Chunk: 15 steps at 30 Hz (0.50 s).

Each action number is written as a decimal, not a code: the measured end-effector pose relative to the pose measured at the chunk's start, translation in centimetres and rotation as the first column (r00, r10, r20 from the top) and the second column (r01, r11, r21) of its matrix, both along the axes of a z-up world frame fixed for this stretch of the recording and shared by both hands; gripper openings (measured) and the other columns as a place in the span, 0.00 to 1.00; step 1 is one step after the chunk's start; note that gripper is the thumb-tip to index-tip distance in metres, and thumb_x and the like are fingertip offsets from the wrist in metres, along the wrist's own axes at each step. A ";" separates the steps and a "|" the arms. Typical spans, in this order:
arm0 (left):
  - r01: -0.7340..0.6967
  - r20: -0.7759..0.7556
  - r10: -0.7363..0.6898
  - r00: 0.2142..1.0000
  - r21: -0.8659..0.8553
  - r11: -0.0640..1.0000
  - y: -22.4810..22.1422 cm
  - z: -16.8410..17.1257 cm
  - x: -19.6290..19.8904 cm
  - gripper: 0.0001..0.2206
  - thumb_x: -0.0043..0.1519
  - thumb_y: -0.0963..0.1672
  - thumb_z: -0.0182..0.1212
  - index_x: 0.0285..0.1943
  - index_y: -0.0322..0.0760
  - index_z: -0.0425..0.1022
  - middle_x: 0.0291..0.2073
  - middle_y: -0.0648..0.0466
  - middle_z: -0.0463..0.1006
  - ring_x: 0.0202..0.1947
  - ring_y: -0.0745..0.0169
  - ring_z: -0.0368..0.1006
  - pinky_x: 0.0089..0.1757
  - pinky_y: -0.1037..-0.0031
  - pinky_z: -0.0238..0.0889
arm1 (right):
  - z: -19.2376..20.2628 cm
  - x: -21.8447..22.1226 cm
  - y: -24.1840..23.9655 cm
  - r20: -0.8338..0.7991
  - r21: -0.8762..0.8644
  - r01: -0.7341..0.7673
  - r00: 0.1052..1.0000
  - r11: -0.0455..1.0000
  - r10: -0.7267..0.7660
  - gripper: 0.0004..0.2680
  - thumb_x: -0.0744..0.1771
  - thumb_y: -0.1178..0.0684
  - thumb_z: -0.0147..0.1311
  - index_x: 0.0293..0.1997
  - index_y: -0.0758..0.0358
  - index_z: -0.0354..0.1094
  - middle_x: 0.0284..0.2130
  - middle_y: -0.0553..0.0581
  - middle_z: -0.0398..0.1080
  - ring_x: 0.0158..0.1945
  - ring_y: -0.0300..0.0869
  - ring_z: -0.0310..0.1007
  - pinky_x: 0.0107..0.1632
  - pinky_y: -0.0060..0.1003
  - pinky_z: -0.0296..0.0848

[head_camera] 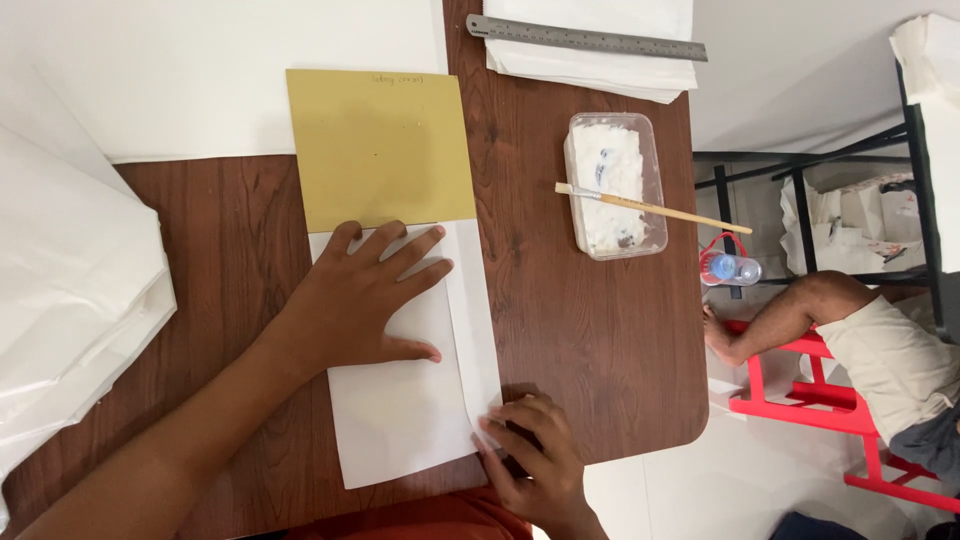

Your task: Manually assembling a paper bag by folding paper over a template and applying glue with a brush.

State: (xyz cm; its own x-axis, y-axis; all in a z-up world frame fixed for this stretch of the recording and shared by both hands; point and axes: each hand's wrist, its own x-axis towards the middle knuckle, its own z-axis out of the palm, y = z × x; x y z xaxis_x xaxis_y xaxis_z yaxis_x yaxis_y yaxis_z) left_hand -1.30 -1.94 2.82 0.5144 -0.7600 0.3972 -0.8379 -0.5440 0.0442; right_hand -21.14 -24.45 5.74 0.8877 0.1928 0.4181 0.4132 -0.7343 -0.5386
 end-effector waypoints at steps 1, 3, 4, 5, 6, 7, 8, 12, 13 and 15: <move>-0.003 0.011 0.003 1.000 -0.008 1.000 0.0 0.1 0.0 0.42 0.52 0.73 0.50 0.62 0.51 0.73 0.68 0.56 0.70 0.58 0.52 0.67 0.51 0.53 0.61 | -0.3 0.0 0.0 0.069 -0.011 0.003 0.998 1.000 -0.002 0.07 0.63 0.60 0.65 0.43 0.62 0.75 0.42 0.56 0.74 0.44 0.47 0.73 0.51 0.47 0.78; -0.009 0.020 0.009 1.000 -0.016 1.000 0.0 0.2 -0.1 0.41 0.52 0.73 0.49 0.60 0.51 0.74 0.67 0.56 0.71 0.57 0.52 0.67 0.50 0.55 0.62 | -0.6 -0.1 0.1 0.136 -0.022 0.002 0.991 1.000 0.001 0.06 0.63 0.62 0.65 0.40 0.59 0.76 0.40 0.54 0.74 0.44 0.47 0.72 0.51 0.46 0.79; -0.005 0.008 0.006 1.000 -0.030 1.000 0.0 0.2 -0.1 0.42 0.52 0.74 0.49 0.60 0.51 0.74 0.67 0.56 0.71 0.57 0.52 0.67 0.50 0.55 0.62 | -0.6 -0.2 0.1 0.139 -0.057 -0.008 0.990 0.998 0.016 0.06 0.63 0.61 0.66 0.39 0.58 0.77 0.39 0.52 0.74 0.42 0.44 0.73 0.52 0.47 0.78; -0.002 -0.003 0.002 1.000 -0.044 0.999 0.0 0.3 0.0 0.42 0.52 0.74 0.49 0.60 0.51 0.74 0.66 0.56 0.71 0.57 0.51 0.68 0.50 0.54 0.62 | -0.7 -0.2 0.2 0.142 -0.092 -0.017 0.989 0.996 0.030 0.06 0.62 0.61 0.68 0.38 0.58 0.77 0.39 0.51 0.73 0.41 0.42 0.73 0.54 0.47 0.77; -0.006 -0.004 0.006 1.000 -0.044 0.999 0.0 0.3 0.1 0.42 0.52 0.74 0.49 0.60 0.51 0.74 0.66 0.56 0.71 0.57 0.51 0.68 0.50 0.54 0.62 | -0.9 -0.2 0.1 0.141 -0.092 -0.021 0.989 0.995 0.034 0.06 0.62 0.61 0.68 0.38 0.58 0.77 0.39 0.51 0.73 0.41 0.42 0.73 0.54 0.47 0.77; -0.013 0.009 0.013 1.000 -0.042 0.999 0.0 0.2 0.1 0.42 0.51 0.74 0.50 0.59 0.51 0.74 0.66 0.56 0.72 0.57 0.52 0.68 0.49 0.55 0.62 | -1.0 -0.3 0.1 0.139 -0.115 -0.020 0.990 0.993 0.036 0.06 0.62 0.60 0.69 0.37 0.56 0.77 0.38 0.49 0.73 0.42 0.40 0.73 0.55 0.47 0.75; -0.019 0.022 0.020 1.000 -0.040 0.999 -0.1 0.2 0.0 0.42 0.51 0.74 0.50 0.58 0.52 0.75 0.65 0.57 0.72 0.57 0.53 0.68 0.49 0.56 0.62 | -1.1 -0.4 0.1 0.136 -0.137 -0.018 0.990 0.990 0.037 0.06 0.62 0.59 0.70 0.37 0.55 0.78 0.37 0.47 0.73 0.42 0.39 0.73 0.57 0.47 0.72; -0.016 0.024 0.018 1.000 -0.049 0.999 -0.1 0.4 0.2 0.41 0.51 0.74 0.49 0.56 0.51 0.74 0.64 0.57 0.73 0.55 0.53 0.68 0.48 0.56 0.62 | -1.3 -0.1 -0.2 0.141 -0.166 -0.043 0.988 0.985 0.067 0.05 0.63 0.59 0.69 0.35 0.53 0.77 0.38 0.45 0.74 0.40 0.38 0.74 0.60 0.48 0.67; -0.003 0.020 0.004 1.000 -0.060 0.998 0.0 0.4 0.2 0.42 0.50 0.75 0.49 0.56 0.51 0.75 0.64 0.57 0.73 0.55 0.52 0.68 0.47 0.56 0.61 | -1.1 -0.1 -0.2 0.127 -0.165 -0.067 0.988 0.984 0.088 0.05 0.63 0.59 0.68 0.36 0.53 0.78 0.39 0.46 0.73 0.41 0.39 0.75 0.61 0.50 0.66; 0.012 0.018 -0.011 1.000 -0.073 0.997 -0.1 0.5 0.3 0.43 0.48 0.75 0.50 0.56 0.52 0.76 0.64 0.56 0.74 0.55 0.52 0.69 0.47 0.56 0.61 | -0.4 0.2 -0.2 0.115 -0.165 -0.089 0.987 0.982 0.109 0.05 0.64 0.59 0.68 0.37 0.52 0.78 0.41 0.47 0.73 0.43 0.39 0.75 0.62 0.51 0.65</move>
